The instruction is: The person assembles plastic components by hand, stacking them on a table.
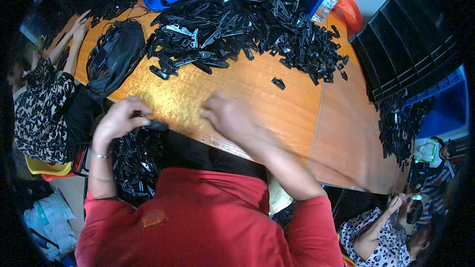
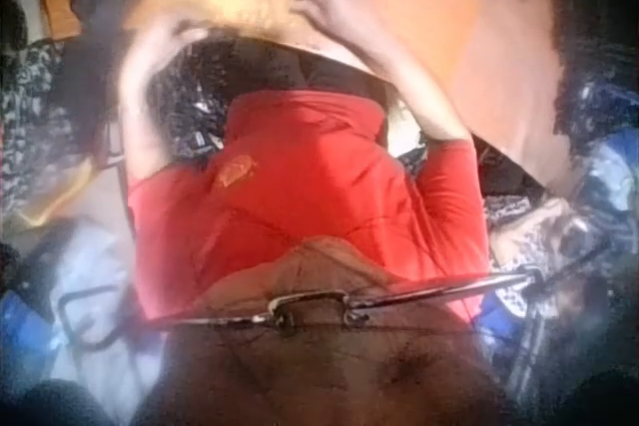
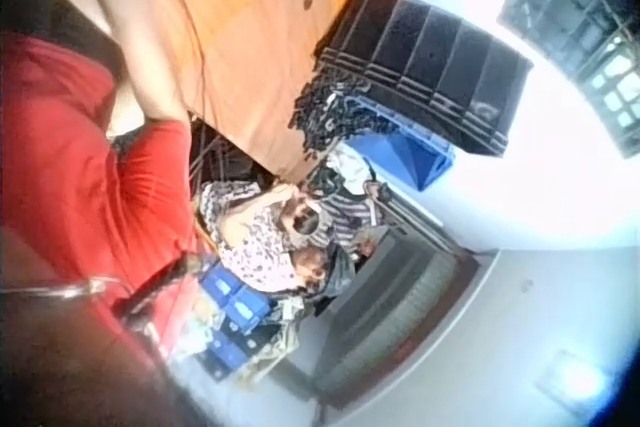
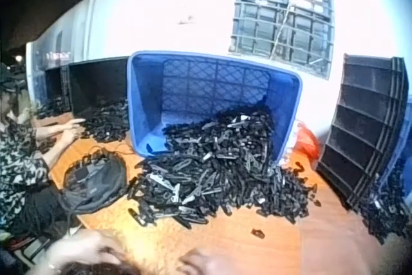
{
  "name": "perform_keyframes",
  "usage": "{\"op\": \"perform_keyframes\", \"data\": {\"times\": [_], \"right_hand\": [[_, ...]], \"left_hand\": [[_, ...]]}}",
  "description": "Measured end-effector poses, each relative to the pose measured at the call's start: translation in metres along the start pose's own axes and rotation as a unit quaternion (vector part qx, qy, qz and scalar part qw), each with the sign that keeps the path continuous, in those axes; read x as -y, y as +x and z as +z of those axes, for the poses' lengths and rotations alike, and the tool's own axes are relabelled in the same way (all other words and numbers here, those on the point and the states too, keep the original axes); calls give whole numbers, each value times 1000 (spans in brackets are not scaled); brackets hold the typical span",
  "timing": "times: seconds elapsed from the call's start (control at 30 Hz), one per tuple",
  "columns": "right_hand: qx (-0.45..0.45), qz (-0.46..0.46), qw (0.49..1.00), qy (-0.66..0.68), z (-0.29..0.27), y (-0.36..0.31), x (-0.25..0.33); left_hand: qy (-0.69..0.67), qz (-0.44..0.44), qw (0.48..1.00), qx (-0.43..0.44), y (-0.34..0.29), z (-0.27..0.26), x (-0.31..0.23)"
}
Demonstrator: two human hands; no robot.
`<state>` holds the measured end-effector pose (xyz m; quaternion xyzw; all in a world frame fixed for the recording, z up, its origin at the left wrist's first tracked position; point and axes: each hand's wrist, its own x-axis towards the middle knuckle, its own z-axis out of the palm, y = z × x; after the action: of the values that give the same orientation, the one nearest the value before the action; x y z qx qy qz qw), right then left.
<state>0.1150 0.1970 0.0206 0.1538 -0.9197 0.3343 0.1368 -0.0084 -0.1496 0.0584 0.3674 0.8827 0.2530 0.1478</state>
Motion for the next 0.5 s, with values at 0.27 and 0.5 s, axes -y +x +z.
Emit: {"op": "perform_keyframes", "data": {"times": [0.27, 0.5], "right_hand": [[-131, 228, 922, -285, -80, -28, -88], [-75, 237, 946, -208, -67, -28, -92]], "left_hand": [[98, 56, 952, -285, 107, 29, -41], [70, 41, 961, -265, 137, 60, -53]]}}
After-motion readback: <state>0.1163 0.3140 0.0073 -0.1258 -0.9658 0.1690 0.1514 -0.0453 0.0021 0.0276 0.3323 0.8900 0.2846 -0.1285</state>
